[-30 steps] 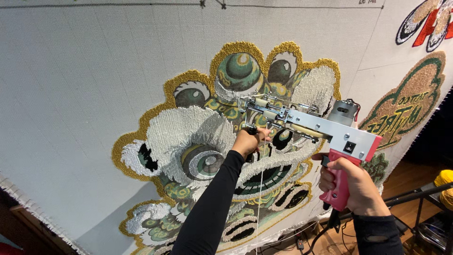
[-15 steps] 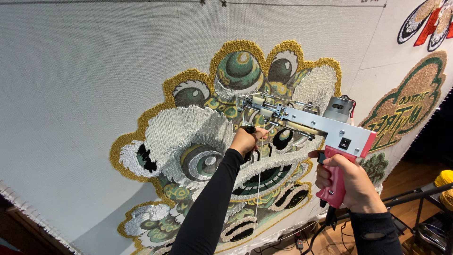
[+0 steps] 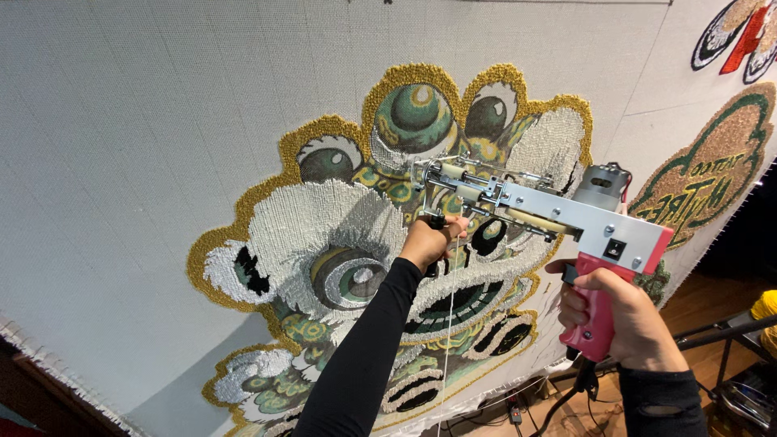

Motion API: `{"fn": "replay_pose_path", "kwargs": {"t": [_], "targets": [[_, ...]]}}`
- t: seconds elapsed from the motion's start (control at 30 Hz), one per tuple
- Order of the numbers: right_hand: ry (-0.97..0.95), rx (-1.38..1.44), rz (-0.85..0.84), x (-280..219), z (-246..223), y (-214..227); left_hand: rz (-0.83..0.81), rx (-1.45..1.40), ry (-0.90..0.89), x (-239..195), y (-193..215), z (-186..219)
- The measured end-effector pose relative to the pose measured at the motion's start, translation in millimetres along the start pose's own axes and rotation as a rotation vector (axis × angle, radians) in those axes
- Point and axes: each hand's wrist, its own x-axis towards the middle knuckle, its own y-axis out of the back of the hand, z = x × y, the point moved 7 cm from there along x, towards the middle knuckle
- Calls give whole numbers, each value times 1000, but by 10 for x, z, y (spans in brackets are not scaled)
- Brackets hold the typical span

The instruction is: The person uses a handheld tufting gun to apply white yarn to a large canvas, filling in a section of a detailed design that features a stylized lion head. The operator guides the tool steadily across the fabric surface to create a textured, raised pattern.

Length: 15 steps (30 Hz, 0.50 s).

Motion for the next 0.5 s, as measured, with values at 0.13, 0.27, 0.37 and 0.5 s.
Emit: {"fn": "replay_pose_path", "kwargs": {"t": [0.13,0.27,0.37,0.5], "targets": [[12,-14,14,-2,-48,-34,-31,4,-39,37,9,7],[31,-43,27,-24,-69,-88,-28,46,-70,94,25,-75],[33,-68,21,-28,-81,-87,-25,63,-48,134,50,-139],[19,-28,2,28,-30,-53,-36,51,-36,153,61,-158]]}}
